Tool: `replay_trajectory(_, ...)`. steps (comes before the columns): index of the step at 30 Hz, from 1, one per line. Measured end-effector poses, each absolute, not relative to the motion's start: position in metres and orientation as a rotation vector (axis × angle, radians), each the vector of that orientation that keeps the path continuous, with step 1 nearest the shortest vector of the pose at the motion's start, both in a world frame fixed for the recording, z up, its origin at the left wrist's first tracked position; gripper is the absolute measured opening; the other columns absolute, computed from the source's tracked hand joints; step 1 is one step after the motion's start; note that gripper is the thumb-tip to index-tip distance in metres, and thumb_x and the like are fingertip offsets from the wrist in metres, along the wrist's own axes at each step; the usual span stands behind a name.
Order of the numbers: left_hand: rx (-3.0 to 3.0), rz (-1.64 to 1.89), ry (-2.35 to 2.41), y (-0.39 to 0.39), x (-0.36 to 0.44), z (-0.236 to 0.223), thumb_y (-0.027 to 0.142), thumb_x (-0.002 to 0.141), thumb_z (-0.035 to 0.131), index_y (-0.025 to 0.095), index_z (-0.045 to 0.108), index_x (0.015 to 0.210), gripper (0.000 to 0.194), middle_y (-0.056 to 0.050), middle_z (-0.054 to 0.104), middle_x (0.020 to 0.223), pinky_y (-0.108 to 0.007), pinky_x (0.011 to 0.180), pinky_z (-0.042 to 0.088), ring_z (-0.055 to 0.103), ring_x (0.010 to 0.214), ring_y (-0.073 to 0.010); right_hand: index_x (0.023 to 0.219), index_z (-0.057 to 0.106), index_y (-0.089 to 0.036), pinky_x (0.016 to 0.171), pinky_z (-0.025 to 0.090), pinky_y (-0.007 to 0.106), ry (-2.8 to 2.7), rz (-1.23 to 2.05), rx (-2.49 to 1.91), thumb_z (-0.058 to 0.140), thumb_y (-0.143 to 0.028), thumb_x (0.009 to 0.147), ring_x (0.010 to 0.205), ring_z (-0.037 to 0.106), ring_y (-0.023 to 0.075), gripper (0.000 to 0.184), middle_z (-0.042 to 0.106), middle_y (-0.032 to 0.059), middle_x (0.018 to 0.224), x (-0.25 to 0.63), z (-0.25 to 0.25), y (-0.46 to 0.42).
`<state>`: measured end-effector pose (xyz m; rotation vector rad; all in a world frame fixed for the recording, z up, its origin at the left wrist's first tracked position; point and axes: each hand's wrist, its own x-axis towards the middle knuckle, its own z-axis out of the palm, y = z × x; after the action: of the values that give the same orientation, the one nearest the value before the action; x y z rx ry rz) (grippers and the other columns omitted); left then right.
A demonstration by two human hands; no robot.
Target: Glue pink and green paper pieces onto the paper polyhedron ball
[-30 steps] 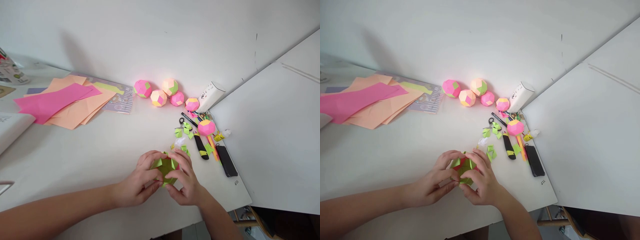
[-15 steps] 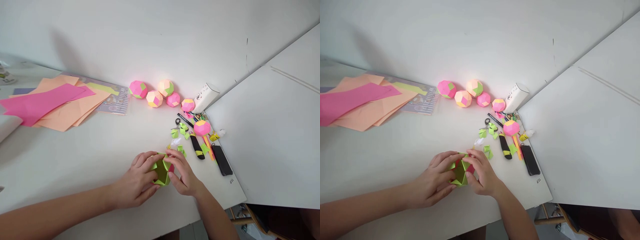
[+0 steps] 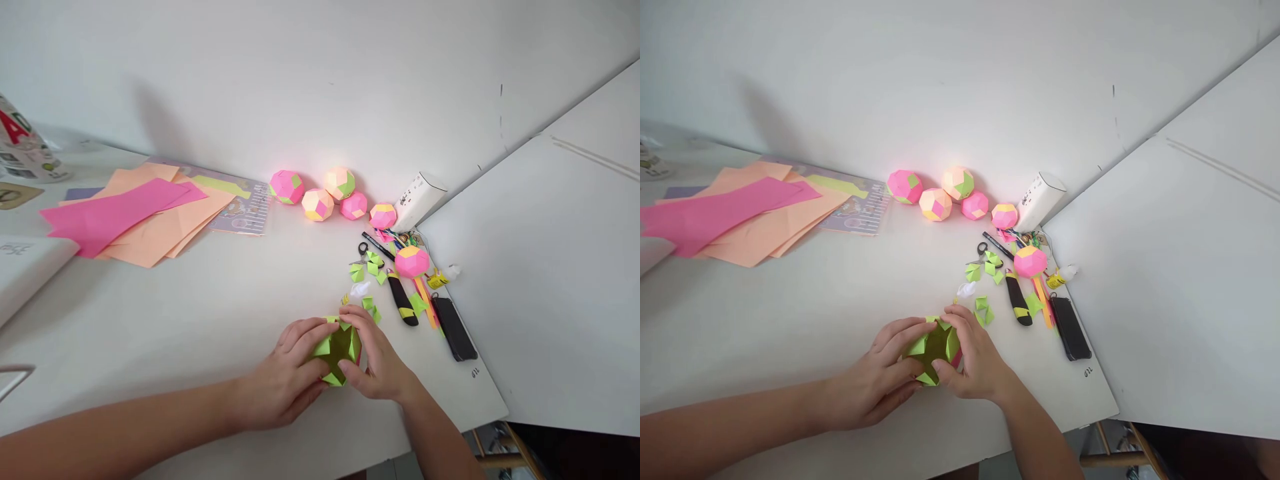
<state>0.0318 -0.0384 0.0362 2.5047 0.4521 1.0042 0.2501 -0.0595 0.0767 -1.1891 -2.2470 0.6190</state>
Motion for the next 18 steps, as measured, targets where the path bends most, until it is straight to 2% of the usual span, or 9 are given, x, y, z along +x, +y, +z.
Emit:
replay_trajectory(4,2.448,1.137,0.427,-0.040,0.031,0.034,0.014,0.087,0.055,0.019,0.050,0.110,0.024,-0.017,0.037,0.140,-0.053,0.103,0.039,0.032,0.131,-0.0341,0.138,0.031,-0.017,0.108,0.038,0.049,-2.259,0.704,-1.215,0.053,-0.023,0.082,0.133,0.039,0.0297,0.061,0.043,0.0166,0.140,0.250,0.075,-0.062)
replay_trajectory(9,2.210,1.076,0.470,-0.033,0.030,0.025,0.038,0.084,0.066,0.020,0.021,0.141,0.075,-0.023,0.020,0.148,-0.058,0.106,0.036,0.020,0.140,-0.0394,0.142,0.028,-0.021,0.108,0.040,0.047,-2.235,0.812,-1.192,0.054,-0.011,0.077,0.132,0.042,0.0277,0.070,0.043,0.0143,0.141,0.250,0.075,-0.064)
replay_trajectory(12,2.068,0.889,0.435,-0.029,0.031,0.021,0.053,0.079,0.067,0.024,0.006,0.149,0.097,-0.021,0.015,0.152,-0.060,0.109,0.032,0.015,0.142,-0.0414,0.140,0.032,-0.024,0.107,0.043,0.042,-2.195,0.859,-1.156,0.052,-0.006,0.077,0.128,0.047,0.0239,0.069,0.047,0.0121,0.138,0.248,0.076,-0.063)
replay_trajectory(14,2.004,0.798,0.375,-0.027,0.033,0.020,0.056,0.077,0.067,0.025,0.005,0.150,0.101,-0.019,0.016,0.153,-0.059,0.110,0.032,0.017,0.142,-0.0412,0.138,0.036,-0.025,0.106,0.044,0.040,-2.157,0.839,-1.153,0.052,-0.007,0.080,0.127,0.049,0.0227,0.063,0.050,0.0109,0.136,0.247,0.076,-0.063)
replay_trajectory(18,1.940,0.736,0.359,-0.028,0.034,0.019,0.051,0.080,0.067,0.027,0.005,0.150,0.097,-0.017,0.015,0.154,-0.057,0.111,0.031,0.017,0.143,-0.0395,0.131,0.047,-0.026,0.101,0.049,0.040,-2.059,0.717,-1.175,0.052,-0.012,0.087,0.120,0.055,0.0219,0.046,0.060,0.0093,0.125,0.247,0.071,-0.059)
